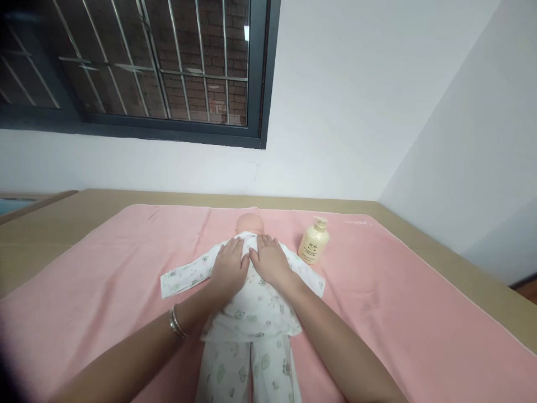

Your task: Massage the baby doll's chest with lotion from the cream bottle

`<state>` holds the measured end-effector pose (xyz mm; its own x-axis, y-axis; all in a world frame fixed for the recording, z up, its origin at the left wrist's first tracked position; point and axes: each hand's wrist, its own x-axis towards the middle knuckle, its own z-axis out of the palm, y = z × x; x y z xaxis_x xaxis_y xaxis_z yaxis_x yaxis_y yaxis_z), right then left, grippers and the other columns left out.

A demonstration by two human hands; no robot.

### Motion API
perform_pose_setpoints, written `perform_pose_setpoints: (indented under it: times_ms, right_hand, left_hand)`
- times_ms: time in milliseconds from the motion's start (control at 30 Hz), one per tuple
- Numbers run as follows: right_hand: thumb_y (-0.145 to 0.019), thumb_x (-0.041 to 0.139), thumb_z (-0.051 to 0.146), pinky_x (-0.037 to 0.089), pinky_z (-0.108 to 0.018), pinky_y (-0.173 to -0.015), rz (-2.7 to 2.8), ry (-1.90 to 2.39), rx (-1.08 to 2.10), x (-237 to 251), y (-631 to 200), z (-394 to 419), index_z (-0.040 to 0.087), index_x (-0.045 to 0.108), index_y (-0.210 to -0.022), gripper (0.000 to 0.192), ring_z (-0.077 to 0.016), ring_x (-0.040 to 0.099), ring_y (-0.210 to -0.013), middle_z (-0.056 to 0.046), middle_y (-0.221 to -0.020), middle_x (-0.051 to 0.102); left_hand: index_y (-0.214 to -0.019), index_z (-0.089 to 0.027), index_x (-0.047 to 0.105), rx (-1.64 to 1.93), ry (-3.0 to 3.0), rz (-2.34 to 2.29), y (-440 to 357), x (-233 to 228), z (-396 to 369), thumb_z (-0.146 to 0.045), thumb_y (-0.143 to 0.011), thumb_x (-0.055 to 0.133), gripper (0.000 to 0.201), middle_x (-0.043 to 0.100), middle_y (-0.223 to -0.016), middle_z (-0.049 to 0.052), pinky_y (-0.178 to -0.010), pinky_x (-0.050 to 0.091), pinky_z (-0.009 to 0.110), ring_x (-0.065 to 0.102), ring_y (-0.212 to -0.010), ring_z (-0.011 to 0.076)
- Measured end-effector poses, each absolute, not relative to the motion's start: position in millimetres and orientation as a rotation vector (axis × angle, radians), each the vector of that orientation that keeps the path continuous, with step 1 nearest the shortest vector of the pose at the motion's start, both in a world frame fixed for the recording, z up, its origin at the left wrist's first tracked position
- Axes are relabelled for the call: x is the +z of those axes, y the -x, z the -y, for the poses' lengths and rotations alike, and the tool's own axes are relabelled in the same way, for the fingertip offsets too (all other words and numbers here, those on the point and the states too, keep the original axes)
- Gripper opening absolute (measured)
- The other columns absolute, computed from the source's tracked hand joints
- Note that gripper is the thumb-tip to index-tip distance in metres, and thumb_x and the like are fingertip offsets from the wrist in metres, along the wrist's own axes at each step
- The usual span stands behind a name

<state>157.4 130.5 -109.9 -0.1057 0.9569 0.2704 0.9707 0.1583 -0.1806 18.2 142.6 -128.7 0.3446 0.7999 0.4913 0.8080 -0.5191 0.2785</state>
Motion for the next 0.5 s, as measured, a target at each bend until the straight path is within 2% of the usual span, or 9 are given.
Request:
perform_pose_setpoints:
  times_ms: [133, 233, 300, 433, 500]
  right_hand:
    - [-0.097, 0.027, 0.029, 0.033, -0.037, -0.104, 2.088, 1.946, -0.293, -109, -140, -113, 0.001, 0.049, -0.13, 0.048, -0.0273, 0.05, -0.122, -0.023, -0.126, 0.056]
    - [-0.096, 0.03, 0.026, 0.035, -0.038, -0.101, 2.118, 1.952, -0.379, -106, -130, -101, 0.001, 0.05, -0.128, 0.045, -0.0291, 0.052, -0.119, -0.024, -0.125, 0.057]
    - [-0.096, 0.032, 0.026, 0.037, -0.038, -0.099, 2.125, 1.919, -0.342, -103, -130, -98, 0.004, 0.055, -0.123, 0.042, -0.029, 0.053, -0.117, -0.022, -0.122, 0.059]
    - [-0.096, 0.032, 0.029, 0.044, -0.031, -0.088, 1.97, 1.859, -0.102, -103, -143, -112, 0.018, 0.066, -0.103, 0.036, -0.0225, 0.059, -0.105, -0.01, -0.11, 0.066]
    - [-0.096, 0.033, 0.027, 0.041, -0.031, -0.094, 1.824, 1.835, -0.045, -111, -150, -123, 0.019, 0.064, -0.108, 0.035, -0.0208, 0.056, -0.111, -0.008, -0.116, 0.064]
  left_hand:
    - [-0.137, -0.004, 0.037, -0.834, 2.676, 1.681, -14, -126, -156, -0.026, -0.088, 0.037, 0.054, 0.04, -0.145, 0.019, -0.113, 0.022, 0.05, 0.031, -0.137, 0.0298]
    - [-0.136, -0.005, 0.039, -0.813, 2.718, 1.749, -12, -125, -166, -0.028, -0.088, 0.035, 0.053, 0.041, -0.144, 0.018, -0.113, 0.02, 0.049, 0.031, -0.137, 0.0295]
    - [-0.135, -0.005, 0.041, -0.852, 2.692, 1.798, -13, -127, -170, -0.029, -0.089, 0.035, 0.052, 0.042, -0.143, 0.018, -0.113, 0.02, 0.049, 0.032, -0.136, 0.0296]
    - [-0.132, -0.007, 0.046, -1.01, 2.637, 1.772, -16, -134, -170, -0.03, -0.09, 0.035, 0.049, 0.047, -0.14, 0.015, -0.114, 0.018, 0.048, 0.034, -0.135, 0.0279]
    - [-0.129, -0.009, 0.049, -1.07, 2.614, 1.748, -16, -137, -169, -0.03, -0.09, 0.037, 0.046, 0.05, -0.138, 0.014, -0.114, 0.019, 0.049, 0.037, -0.133, 0.0277]
